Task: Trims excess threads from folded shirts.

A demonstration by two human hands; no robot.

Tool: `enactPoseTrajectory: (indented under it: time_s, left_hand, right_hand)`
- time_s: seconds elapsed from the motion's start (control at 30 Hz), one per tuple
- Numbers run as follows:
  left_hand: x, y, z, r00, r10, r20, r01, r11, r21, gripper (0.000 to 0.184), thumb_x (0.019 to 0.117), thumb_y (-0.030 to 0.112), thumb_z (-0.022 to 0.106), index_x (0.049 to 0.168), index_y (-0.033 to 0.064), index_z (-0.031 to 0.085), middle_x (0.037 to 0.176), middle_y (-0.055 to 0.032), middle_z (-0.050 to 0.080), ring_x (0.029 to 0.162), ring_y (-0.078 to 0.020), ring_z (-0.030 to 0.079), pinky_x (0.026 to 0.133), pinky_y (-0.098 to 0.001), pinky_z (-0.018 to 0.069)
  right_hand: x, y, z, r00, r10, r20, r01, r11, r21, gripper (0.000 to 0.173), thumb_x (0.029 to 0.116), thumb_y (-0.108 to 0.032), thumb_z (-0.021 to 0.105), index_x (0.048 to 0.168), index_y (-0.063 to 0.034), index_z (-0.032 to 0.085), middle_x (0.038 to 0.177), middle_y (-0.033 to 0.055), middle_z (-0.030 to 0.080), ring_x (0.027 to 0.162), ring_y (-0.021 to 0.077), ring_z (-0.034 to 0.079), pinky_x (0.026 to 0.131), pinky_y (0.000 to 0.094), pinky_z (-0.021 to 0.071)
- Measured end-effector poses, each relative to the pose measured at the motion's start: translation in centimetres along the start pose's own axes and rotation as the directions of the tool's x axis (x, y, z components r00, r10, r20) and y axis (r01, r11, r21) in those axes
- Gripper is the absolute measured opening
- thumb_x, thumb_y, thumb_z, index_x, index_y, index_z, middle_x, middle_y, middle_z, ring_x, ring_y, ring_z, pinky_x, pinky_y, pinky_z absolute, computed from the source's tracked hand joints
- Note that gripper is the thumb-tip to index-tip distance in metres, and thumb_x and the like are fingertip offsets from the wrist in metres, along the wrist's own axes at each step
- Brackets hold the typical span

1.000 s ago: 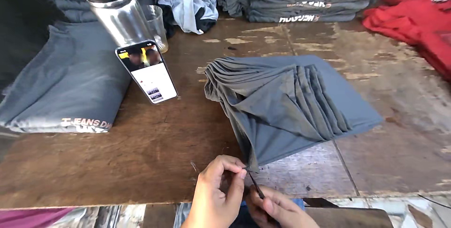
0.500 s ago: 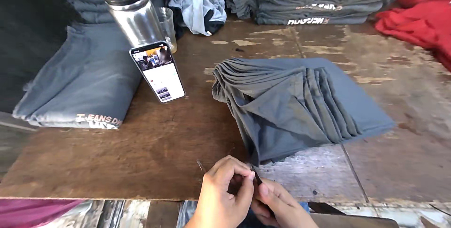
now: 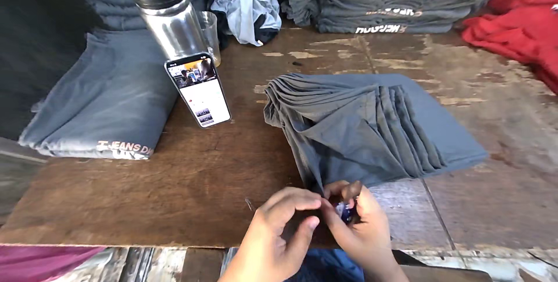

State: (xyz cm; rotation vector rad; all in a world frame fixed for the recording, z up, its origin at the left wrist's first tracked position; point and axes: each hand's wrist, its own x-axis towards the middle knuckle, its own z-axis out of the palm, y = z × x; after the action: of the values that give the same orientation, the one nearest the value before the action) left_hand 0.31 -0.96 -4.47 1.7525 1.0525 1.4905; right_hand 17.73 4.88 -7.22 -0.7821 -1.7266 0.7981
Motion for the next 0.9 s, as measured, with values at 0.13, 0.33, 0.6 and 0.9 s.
enactPoseTrajectory:
  time_s: [0.13, 0.33, 0.6, 0.9]
  left_hand:
    - [0.0, -1.1, 2.0, 0.992, -0.121, -0.044, 0.126, 0.982, 0.138, 0.040, 0.0940, 0.009, 0.069, 0.129, -0.0087, 0.062, 0.126, -0.0197, 0.067, 0.114, -0.0151, 0.068, 0.097, -0.0261, 0.0562]
    - [0.3, -1.7, 3.2, 0.989, -0.076, -0.128, 0.093, 0.987, 0.134, 0.035, 0.0879, 0.011, 0.078, 0.118, -0.0038, 0.067, 0.111, -0.0113, 0.072, 0.103, -0.0087, 0.069, 0.089, -0.0207, 0.0576]
    - [0.0, -1.9, 3.8, 0.977, -0.013, -0.211, 0.013, 1.000, -0.002, 0.024, 0.0908, 0.004, 0.075, 0.113, 0.0000, 0.066, 0.108, -0.0069, 0.072, 0.094, -0.0079, 0.071, 0.082, -0.0213, 0.0610]
    - [-0.2, -2.3, 0.1, 0.953, -0.012, -0.304, 0.131, 0.918, 0.375, 0.020, 0.1016, 0.016, 0.062, 0.110, 0.0004, 0.070, 0.104, -0.0073, 0.072, 0.099, -0.0060, 0.068, 0.090, -0.0210, 0.0568]
  right_hand:
    - [-0.1, -0.6, -0.7, 0.981, 0.189, -0.030, -0.145, 0.837, 0.528, 0.017, 0.0937, -0.009, 0.070, 0.094, -0.0195, 0.058, 0.095, -0.0074, 0.066, 0.079, -0.0034, 0.061, 0.068, 0.0110, 0.0510]
    - [-0.2, -0.5, -1.1, 0.938, 0.346, -0.018, -0.216, 0.626, 0.750, 0.013, 0.0920, -0.009, 0.072, 0.094, -0.0188, 0.064, 0.092, -0.0039, 0.069, 0.078, 0.0026, 0.066, 0.072, 0.0202, 0.0584]
    - [0.0, -0.1, -0.9, 0.934, 0.357, 0.017, -0.249, 0.617, 0.747, 0.012, 0.0911, -0.007, 0.072, 0.092, -0.0160, 0.064, 0.090, -0.0028, 0.067, 0.077, 0.0016, 0.063, 0.070, 0.0183, 0.0555]
    - [1.5, 0.4, 0.2, 0.989, -0.143, -0.041, 0.136, 0.979, -0.152, 0.020, 0.0857, -0.010, 0.069, 0.096, -0.0044, 0.053, 0.085, 0.0022, 0.057, 0.075, -0.0021, 0.054, 0.069, 0.0080, 0.0465]
